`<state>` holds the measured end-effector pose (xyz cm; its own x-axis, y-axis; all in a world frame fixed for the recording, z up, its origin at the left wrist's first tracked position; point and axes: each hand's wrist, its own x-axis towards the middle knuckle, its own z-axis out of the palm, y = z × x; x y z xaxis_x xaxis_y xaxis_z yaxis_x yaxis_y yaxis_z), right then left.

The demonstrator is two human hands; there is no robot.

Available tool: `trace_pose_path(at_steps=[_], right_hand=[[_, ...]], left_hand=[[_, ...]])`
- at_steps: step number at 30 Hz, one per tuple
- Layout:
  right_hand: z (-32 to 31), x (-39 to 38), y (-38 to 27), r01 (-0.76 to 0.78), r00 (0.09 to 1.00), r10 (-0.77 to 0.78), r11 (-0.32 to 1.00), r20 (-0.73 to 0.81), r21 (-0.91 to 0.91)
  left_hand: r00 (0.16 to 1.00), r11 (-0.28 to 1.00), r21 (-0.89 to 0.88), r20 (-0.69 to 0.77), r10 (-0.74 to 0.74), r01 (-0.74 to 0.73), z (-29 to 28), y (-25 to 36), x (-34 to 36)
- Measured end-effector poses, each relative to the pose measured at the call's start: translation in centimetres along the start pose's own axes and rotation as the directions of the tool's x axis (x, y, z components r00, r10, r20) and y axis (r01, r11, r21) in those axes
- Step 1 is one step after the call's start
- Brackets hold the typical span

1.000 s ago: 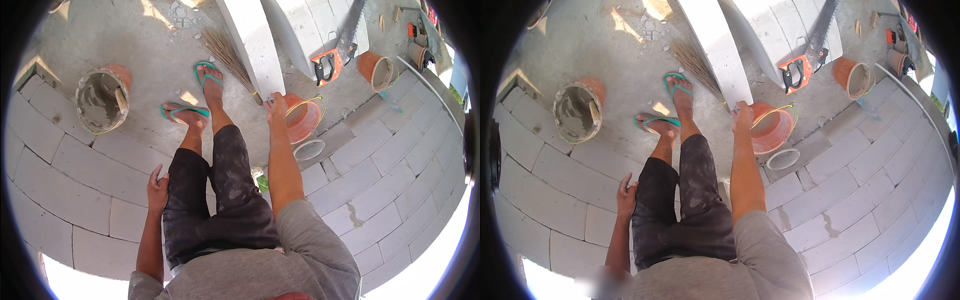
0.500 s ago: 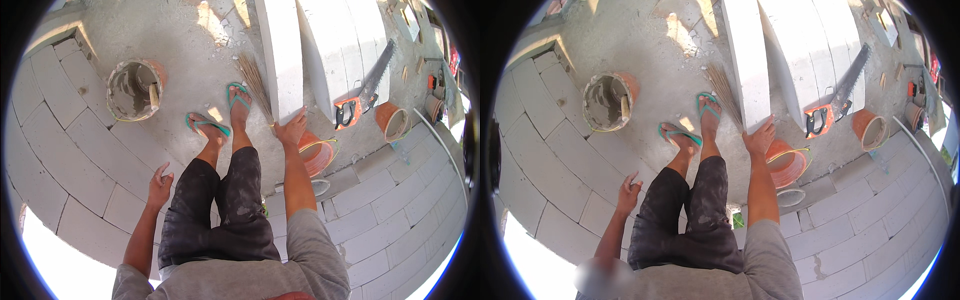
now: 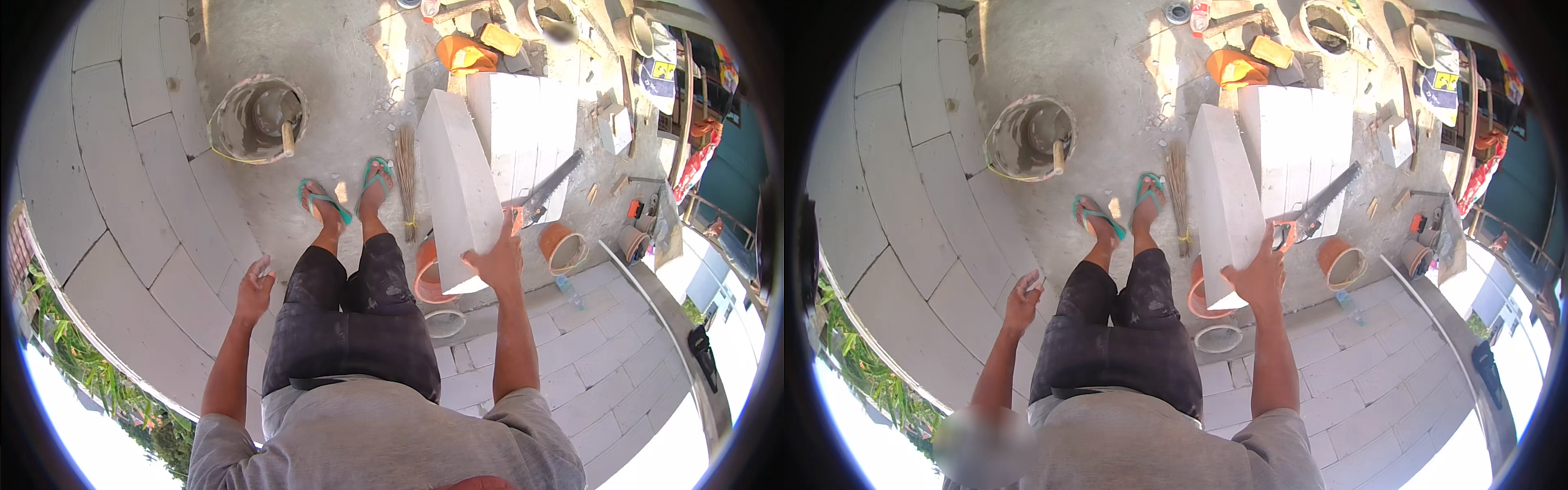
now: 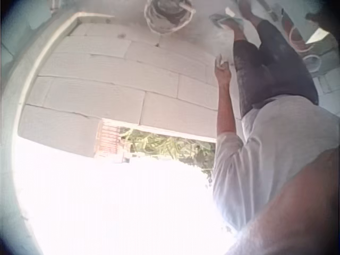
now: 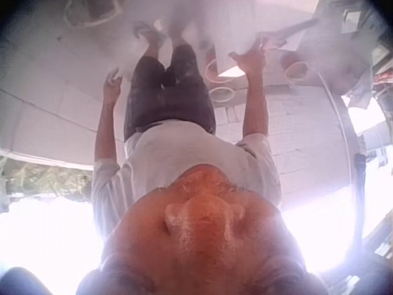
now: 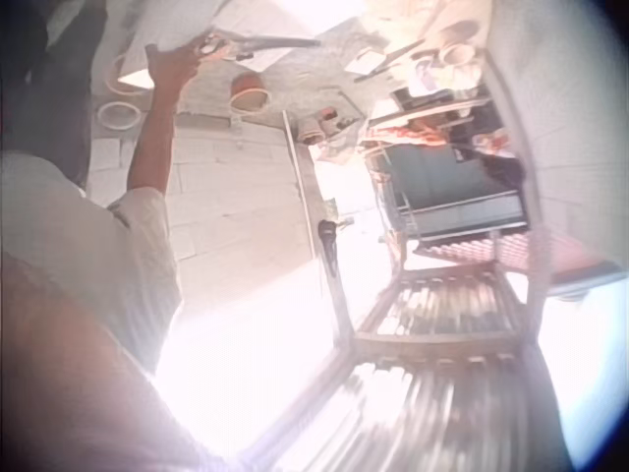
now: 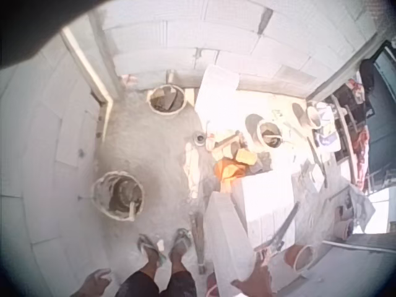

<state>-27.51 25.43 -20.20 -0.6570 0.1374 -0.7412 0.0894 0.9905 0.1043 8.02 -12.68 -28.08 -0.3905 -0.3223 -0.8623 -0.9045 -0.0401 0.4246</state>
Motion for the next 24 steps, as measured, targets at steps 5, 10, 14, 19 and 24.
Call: trace_pose_path(at_steps=[5, 10, 14, 19, 24], right_hand=[[-9.2, 3.6, -4.7, 0.232, 0.963, -0.249, 0.96, -0.102, -0.155], [-11.3, 5.5, -10.2, 0.487, 0.767, -0.529, 0.848, -0.364, -0.208], [-9.5, 6.0, -12.6, 0.508, 0.517, -0.654, 0.754, -0.553, -0.416], [-10.3, 6.9, -13.4, 0.563, 0.665, -0.545, 0.815, -0.51, -0.137], [-9.7, 4.8, -11.4, 0.414, 0.768, -0.547, 0.821, -0.334, -0.393]], left_hand=[[0.999, 0.999, 0.004, 0.003, -0.041, 0.041, 0.1, -3.8, 0.0], [0.997, 0.988, -0.136, -0.003, -0.08, 0.078, 1.4, -4.8, -1.0], [0.998, 0.987, -0.158, -0.045, -0.046, 0.039, 1.8, -5.5, -2.0], [0.994, 0.984, -0.16, -0.054, -0.09, 0.081, 1.0, -5.5, -3.0], [0.992, 0.988, -0.15, -0.116, -0.057, 0.039, 1.2, -7.8, -2.9]])
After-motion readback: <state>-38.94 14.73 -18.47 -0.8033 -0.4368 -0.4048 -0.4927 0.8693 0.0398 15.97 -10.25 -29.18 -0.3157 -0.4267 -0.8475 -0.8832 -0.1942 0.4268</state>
